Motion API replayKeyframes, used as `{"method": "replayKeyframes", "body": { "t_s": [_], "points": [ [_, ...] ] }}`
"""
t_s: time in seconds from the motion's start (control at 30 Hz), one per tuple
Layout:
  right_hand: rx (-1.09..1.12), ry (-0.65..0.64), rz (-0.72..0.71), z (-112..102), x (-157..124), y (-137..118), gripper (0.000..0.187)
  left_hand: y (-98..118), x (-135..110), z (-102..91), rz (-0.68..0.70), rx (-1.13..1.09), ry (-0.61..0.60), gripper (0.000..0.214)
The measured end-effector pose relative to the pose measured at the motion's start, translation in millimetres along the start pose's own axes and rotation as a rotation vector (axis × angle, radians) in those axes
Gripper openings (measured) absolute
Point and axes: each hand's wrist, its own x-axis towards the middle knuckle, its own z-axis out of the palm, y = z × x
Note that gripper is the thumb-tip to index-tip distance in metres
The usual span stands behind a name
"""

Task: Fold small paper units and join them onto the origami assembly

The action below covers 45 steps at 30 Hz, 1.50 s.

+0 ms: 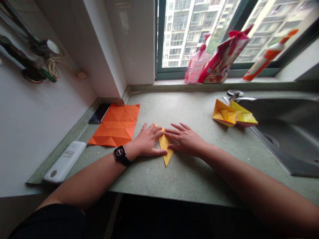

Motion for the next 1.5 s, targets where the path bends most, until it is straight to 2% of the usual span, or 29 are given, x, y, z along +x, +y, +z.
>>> {"method": "replayKeyframes", "body": {
  "t_s": [0.3,0.5,0.73,0.93,1.0,1.1,1.17,1.23,1.33,1.5],
  "points": [
    [0.029,-0.027,-0.001,3.1,-0.5,4.1,0.059,-0.7,1.0,-1.0,-0.012,0.007,-0.01,0.097],
    [0.059,-0.039,0.014,0.7,-3.0,2.7,0.065,-1.0,-2.1,-0.8,0.082,-0.005,0.05,0.1],
    [0.11,-0.033,-0.012,0.2,-4.7,5.3,0.072,0.4,-4.4,1.1,0.024,-0.019,-0.061,0.112],
    [0.149,-0.035,-0.045,-5.6,-3.6,8.5,0.073,-1.8,-3.7,0.2,0.029,-0.03,-0.066,0.117],
    [0.184,-0.019,-0.039,-6.7,-4.0,9.5,0.075,-3.8,-3.6,-1.6,0.011,-0.063,0.007,0.104],
    [0.267,0.011,-0.014,-7.4,-4.4,10.7,0.077,-6.0,-4.4,-7.0,-0.074,-0.13,0.234,0.059],
    [0.323,0.044,0.012,-7.9,-3.9,10.7,0.074,-6.2,-5.4,-11.1,-0.118,-0.153,0.337,0.039],
    [0.357,0.082,0.052,-8.4,-2.5,9.5,0.067,-5.2,-6.6,-13.9,-0.108,-0.156,0.338,0.03],
    [0.358,0.121,0.115,-9.5,-0.1,5.3,0.058,-1.7,-7.8,-15.0,-0.021,-0.165,0.265,0.022],
    [0.381,0.143,0.14,-10.4,1.4,-3.7,0.06,5.9,-8.1,-15.8,0.099,-0.203,0.229,0.036]
  ]
}}
